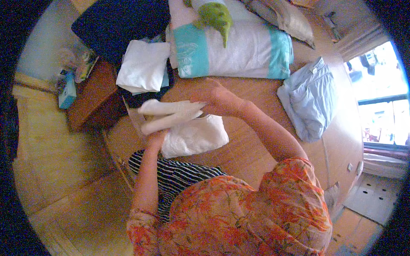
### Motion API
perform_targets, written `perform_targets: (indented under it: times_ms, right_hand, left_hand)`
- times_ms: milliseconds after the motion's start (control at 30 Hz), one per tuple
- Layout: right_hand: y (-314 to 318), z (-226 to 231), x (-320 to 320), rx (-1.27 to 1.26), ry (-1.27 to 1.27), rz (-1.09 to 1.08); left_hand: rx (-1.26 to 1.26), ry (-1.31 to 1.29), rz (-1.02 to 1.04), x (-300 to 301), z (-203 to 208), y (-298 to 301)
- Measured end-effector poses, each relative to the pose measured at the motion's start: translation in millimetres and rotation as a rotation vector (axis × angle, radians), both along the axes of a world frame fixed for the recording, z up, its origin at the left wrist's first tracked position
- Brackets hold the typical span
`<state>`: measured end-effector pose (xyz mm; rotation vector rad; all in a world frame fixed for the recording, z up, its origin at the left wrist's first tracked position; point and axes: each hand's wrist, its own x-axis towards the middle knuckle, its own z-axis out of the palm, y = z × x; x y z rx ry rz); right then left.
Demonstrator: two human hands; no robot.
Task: Folding a white pillowcase and a striped shirt on a bed and organizing them in a wardrobe.
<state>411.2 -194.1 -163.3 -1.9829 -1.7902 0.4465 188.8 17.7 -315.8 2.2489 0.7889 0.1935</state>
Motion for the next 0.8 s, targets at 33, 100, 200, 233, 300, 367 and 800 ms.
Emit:
perform_targets:
  times_ms: [33,100,200,233,300,367,800]
  right_hand:
    - [3.2,-0.7,-1.4,0.003,0.001,0.007]
    - [1.7,-7.8,4.6,-0.050,0.095,-0.111]
    - [6.9,-6.6,10.7,-0.027,0.118,-0.210]
    - [10.6,-7.7,11.3,-0.023,0.120,-0.201]
    - [10.4,-16.2,16.2,0.061,0.106,-0.169]
    - [0.9,-24.8,26.0,0.006,0.101,-0.221]
    - [0.0,-8.3,17.5,0.132,0.036,-0.176]
  left_hand:
    - [0.046,-0.207,-0.042,-2.2,-2.6,2.7]
    - [-0.062,-0.230,-0.052,-2.3,16.1,-5.9]
    - [-0.130,0.278,0.040,0.9,50.2,-22.0]
    - [-0.162,0.015,0.158,-7.1,47.9,-25.8]
    - [-0.197,-0.247,0.264,-18.1,56.1,-41.3]
    - [0.194,-0.280,0.169,-22.0,88.6,-65.6]
    - [0.422,0.018,-0.784,49.2,46.3,-119.5]
